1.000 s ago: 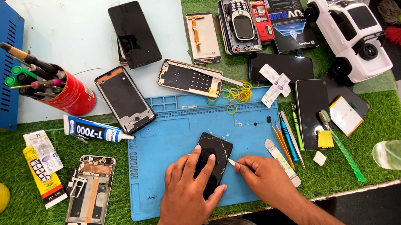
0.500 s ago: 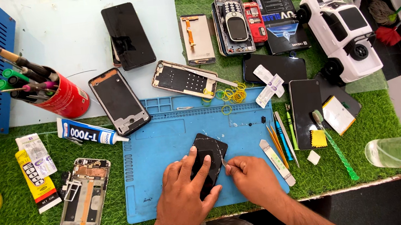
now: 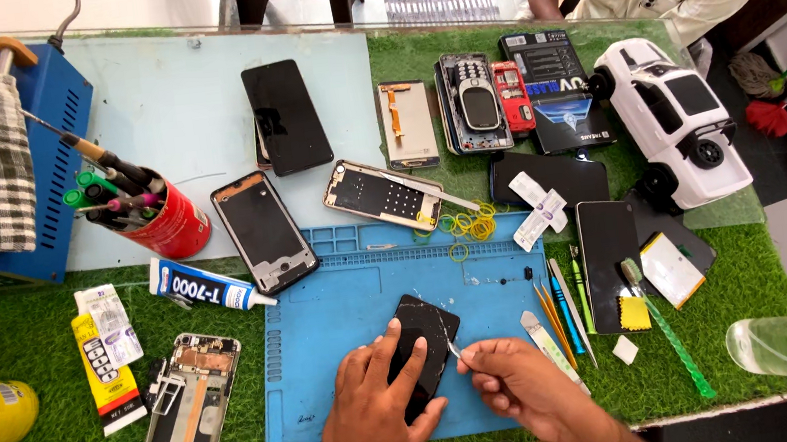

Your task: The person holds a smartphone with a cracked screen on a blue repair mat and pries along its edge with a small blade to separate the screen from the body. They work around the edges, lift the loosened screen, then power the phone on and tap its display to test it.

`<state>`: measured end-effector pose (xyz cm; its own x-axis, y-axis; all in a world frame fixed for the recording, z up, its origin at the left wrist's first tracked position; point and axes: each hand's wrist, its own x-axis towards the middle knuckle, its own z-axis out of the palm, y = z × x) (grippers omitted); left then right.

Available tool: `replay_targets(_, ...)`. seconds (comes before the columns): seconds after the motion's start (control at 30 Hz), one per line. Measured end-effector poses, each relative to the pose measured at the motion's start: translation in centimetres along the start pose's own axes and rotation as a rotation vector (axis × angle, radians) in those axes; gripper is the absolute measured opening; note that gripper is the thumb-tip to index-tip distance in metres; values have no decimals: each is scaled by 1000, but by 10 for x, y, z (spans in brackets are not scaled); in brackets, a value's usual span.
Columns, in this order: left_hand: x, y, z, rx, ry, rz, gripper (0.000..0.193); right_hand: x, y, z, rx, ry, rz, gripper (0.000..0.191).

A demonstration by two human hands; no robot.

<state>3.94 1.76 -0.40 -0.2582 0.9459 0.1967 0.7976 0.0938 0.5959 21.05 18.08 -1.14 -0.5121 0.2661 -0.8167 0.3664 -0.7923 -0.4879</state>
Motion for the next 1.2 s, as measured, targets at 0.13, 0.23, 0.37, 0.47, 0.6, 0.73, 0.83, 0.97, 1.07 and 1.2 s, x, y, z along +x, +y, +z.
replay_targets(0.13, -5, 1, -1, -3, -16, -19, 71, -10, -3, -8, -238, 106, -118, 27)
replay_targets(0.23, -3, 0, -1, 17, 20, 11, 72, -13, -7, -4, -475, 166, -199, 27)
replay_targets(0.37, -2, 1, -2, 27, 7, 9, 72, -13, -10, 4, -694, 187, -211, 26)
replay_targets(0.47, -2, -1, -1, 25, 13, 9, 72, -10, -11, 6, -781, 201, -264, 24)
replay_targets(0.6, -3, -1, 1, 23, 15, 8, 72, -6, -9, 4, -788, 183, -270, 26)
replay_targets(0.73, -3, -1, 1, 24, 9, 9, 72, -2, -10, 4, -837, 165, -284, 26)
replay_targets(0.83, -3, -1, 0, 43, -4, 11, 72, 0, -14, 7, -937, 198, -292, 26)
replay_targets(0.97, -2, -1, 1, 34, -38, 12, 72, -2, -21, 12, -1033, 219, -302, 25)
replay_targets(1.07, -2, -2, 1, 21, -36, 3, 73, -3, -24, 17, -1022, 225, -254, 24)
replay_targets(1.2, -2, -2, 2, 22, -36, 0, 72, -4, -28, 19, -1084, 245, -282, 25)
